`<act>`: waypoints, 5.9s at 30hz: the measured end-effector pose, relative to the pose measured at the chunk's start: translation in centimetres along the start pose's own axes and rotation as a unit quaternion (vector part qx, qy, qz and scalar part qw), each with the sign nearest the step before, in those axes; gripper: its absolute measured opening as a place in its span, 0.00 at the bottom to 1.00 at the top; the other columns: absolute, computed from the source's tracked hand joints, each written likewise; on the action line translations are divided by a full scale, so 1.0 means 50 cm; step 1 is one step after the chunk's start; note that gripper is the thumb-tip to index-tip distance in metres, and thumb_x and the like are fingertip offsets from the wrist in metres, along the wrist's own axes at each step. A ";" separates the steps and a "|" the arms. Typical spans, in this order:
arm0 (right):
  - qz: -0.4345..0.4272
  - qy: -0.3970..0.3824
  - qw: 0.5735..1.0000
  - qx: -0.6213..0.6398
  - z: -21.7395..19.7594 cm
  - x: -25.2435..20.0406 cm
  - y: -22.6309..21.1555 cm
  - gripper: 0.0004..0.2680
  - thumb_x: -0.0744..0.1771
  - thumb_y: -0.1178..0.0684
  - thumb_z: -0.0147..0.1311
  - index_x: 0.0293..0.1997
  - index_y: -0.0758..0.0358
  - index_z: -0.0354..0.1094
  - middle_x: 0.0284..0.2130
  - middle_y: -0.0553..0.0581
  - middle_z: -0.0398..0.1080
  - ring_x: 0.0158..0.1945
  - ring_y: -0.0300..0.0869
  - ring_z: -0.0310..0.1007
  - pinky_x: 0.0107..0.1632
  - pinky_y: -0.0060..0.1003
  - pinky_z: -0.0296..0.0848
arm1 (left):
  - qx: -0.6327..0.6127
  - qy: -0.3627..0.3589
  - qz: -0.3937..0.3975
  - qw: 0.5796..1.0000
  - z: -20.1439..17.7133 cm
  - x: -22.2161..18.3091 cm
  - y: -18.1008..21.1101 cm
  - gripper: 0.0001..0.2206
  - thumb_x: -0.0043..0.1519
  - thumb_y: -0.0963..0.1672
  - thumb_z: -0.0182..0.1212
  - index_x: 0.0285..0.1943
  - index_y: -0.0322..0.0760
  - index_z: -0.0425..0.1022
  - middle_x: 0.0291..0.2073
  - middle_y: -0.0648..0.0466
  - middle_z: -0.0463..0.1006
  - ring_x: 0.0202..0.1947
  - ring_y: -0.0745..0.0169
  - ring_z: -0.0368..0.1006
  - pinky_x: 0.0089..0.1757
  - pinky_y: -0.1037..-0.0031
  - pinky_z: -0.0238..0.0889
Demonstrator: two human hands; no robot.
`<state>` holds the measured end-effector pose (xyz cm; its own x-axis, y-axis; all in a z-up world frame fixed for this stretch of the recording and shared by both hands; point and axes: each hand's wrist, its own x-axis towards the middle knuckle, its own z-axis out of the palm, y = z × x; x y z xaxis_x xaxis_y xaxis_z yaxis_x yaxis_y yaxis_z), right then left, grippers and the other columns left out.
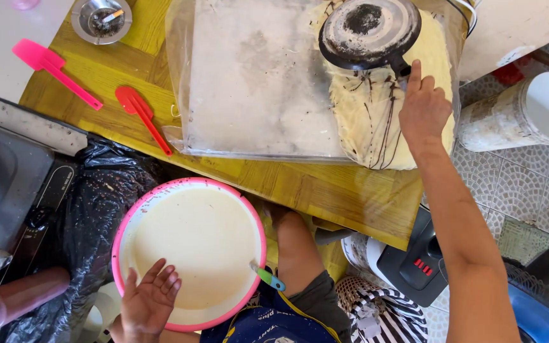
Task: Preparing and cooking crepes on a portable stovetop and stacking them
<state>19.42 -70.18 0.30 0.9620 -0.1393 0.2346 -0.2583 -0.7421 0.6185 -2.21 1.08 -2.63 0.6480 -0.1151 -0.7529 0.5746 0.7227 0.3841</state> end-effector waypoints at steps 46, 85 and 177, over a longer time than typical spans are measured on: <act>0.112 -0.004 0.866 0.487 0.099 0.357 -0.125 0.02 0.71 0.59 0.61 0.47 0.65 0.77 0.39 0.59 0.69 0.41 0.46 0.71 0.43 0.40 0.72 | 0.492 -0.165 0.179 0.836 1.074 0.558 0.082 0.21 0.54 0.41 0.74 0.55 0.30 0.72 0.27 0.54 0.75 0.19 0.70 0.66 0.24 0.81 0.64; 0.217 -0.292 0.625 0.691 0.130 0.366 0.023 0.08 0.66 0.60 0.65 0.49 0.59 0.78 0.34 0.59 0.77 0.33 0.37 0.74 0.35 0.31 0.73 | 0.723 -0.255 0.151 0.624 1.320 0.811 -0.185 0.20 0.47 0.47 0.75 0.47 0.44 0.73 0.34 0.49 0.83 0.44 0.35 0.79 0.42 0.53 0.69; 0.169 0.038 0.789 0.589 0.200 0.300 -0.030 0.04 0.64 0.51 0.64 0.36 0.56 0.83 0.25 0.48 0.79 0.23 0.40 0.74 0.30 0.36 0.73 | 0.460 -0.096 0.251 0.846 1.199 0.548 -0.507 0.21 0.51 0.44 0.65 0.54 0.29 0.76 0.45 0.52 0.85 0.35 0.64 0.80 0.39 0.76 0.73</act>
<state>35.12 -77.71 -4.61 0.8360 -0.4535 0.3089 -0.1948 -0.7716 -0.6055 30.94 -61.26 -0.94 0.9443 -0.1237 -0.3048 0.2919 -0.1122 0.9498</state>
